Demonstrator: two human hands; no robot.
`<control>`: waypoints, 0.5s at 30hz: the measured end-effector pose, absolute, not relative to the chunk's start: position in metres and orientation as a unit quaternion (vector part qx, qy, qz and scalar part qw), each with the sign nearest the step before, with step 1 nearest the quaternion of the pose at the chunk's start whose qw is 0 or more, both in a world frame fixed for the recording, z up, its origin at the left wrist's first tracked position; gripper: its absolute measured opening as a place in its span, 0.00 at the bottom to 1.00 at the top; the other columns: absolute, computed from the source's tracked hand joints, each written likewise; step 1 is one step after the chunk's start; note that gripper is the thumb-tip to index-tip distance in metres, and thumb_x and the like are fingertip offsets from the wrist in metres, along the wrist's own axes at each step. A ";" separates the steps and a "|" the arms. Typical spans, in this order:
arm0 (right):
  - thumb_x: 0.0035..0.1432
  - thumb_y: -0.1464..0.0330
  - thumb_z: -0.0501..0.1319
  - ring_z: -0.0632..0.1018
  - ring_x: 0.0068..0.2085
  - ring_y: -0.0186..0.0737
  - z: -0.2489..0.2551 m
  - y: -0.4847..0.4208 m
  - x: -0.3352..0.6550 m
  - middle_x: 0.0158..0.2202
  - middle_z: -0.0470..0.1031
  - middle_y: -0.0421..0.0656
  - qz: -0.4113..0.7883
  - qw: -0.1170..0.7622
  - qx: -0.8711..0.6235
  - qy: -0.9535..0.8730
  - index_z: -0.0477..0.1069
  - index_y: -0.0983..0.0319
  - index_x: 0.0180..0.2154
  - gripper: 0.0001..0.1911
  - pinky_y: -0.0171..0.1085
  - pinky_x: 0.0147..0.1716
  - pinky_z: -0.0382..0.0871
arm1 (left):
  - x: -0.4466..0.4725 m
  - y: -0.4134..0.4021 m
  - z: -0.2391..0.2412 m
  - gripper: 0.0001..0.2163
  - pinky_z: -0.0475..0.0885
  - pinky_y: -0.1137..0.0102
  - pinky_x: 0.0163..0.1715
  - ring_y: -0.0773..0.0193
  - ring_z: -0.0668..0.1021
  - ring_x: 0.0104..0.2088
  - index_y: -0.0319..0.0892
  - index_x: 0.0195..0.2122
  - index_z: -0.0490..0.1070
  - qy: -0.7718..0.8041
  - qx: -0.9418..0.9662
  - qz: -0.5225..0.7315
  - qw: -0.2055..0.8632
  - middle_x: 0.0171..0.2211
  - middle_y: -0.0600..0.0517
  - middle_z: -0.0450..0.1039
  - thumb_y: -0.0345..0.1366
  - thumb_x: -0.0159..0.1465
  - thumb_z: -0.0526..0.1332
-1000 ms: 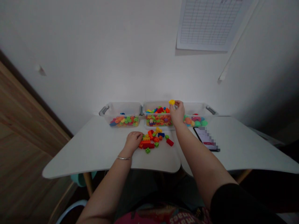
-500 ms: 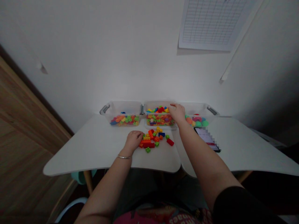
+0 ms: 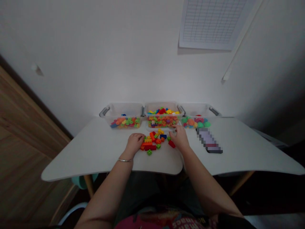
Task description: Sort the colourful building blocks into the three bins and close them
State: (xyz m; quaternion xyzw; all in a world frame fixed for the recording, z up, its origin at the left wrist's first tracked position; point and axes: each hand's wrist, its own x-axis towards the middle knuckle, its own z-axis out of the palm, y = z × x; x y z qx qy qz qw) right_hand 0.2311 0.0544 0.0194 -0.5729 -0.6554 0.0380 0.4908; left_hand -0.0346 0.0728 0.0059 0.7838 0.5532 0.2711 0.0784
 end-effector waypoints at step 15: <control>0.52 0.62 0.64 0.74 0.37 0.43 -0.012 0.019 0.259 0.35 0.77 0.44 0.099 0.366 -0.577 -0.723 0.74 0.60 0.39 0.13 0.40 0.37 0.67 | -0.035 0.074 0.003 0.14 0.69 0.64 0.52 0.60 0.79 0.45 0.44 0.39 0.80 0.550 0.783 0.277 0.084 0.42 0.48 0.81 0.36 0.63 0.53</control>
